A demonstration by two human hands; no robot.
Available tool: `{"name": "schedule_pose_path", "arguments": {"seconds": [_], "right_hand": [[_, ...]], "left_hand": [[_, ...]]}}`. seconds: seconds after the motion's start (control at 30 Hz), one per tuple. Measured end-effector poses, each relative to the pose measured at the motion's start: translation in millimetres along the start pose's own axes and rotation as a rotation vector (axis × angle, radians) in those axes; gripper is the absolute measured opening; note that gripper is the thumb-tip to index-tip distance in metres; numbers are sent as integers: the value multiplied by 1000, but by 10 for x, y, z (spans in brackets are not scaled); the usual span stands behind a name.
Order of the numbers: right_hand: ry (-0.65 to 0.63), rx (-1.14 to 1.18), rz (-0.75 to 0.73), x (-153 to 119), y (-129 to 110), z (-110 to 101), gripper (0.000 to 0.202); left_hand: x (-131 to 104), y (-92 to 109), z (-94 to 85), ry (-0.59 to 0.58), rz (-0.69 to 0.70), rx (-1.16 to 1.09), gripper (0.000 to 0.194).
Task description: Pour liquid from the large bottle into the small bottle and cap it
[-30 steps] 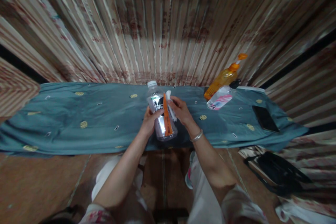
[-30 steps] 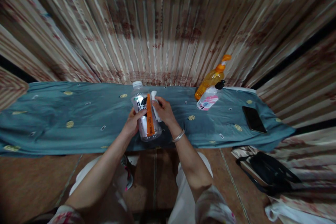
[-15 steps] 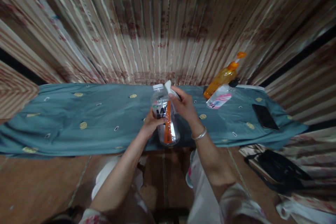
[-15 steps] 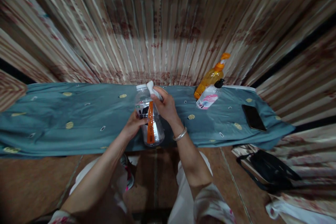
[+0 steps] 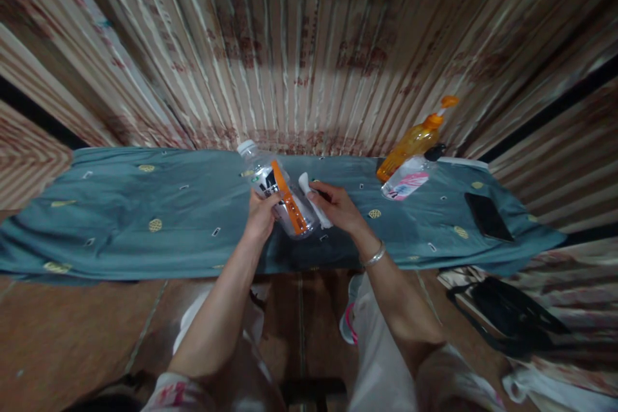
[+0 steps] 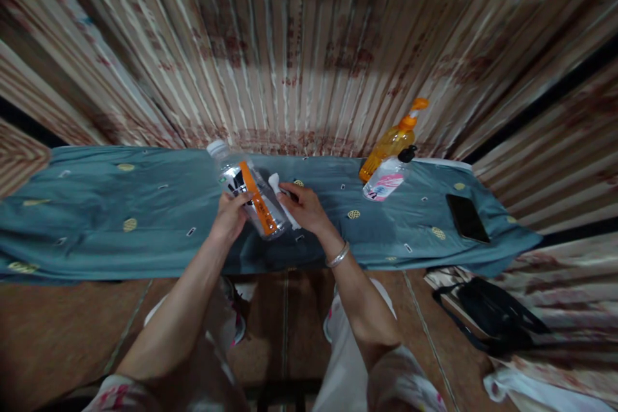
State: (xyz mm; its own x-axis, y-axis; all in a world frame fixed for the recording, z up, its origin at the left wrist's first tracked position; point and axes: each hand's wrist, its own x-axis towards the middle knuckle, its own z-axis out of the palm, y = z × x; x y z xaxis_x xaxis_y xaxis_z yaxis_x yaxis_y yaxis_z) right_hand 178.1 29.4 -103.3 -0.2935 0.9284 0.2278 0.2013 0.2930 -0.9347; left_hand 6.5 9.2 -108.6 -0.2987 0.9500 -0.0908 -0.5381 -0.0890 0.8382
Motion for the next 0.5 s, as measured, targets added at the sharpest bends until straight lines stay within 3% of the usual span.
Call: {"name": "schedule_pose_path", "arguments": {"seconds": [0.1, 0.2, 0.33, 0.43, 0.5], "right_hand": [[61, 33, -29, 13, -7, -15, 36], [39, 145, 26, 56, 49, -35, 37], [-1, 449, 299, 63, 179, 73, 35], [32, 650, 499, -2, 242, 298, 31], [-15, 756, 604, -69, 252, 456, 36]], "left_hand": [[-58, -99, 53, -11, -22, 14, 52], [-97, -103, 80, -68, -93, -24, 46], [-11, 47, 9, -64, -141, -99, 33], [117, 157, -84, 18, -77, -170, 27], [189, 196, -138, 82, -12, -194, 27]]}}
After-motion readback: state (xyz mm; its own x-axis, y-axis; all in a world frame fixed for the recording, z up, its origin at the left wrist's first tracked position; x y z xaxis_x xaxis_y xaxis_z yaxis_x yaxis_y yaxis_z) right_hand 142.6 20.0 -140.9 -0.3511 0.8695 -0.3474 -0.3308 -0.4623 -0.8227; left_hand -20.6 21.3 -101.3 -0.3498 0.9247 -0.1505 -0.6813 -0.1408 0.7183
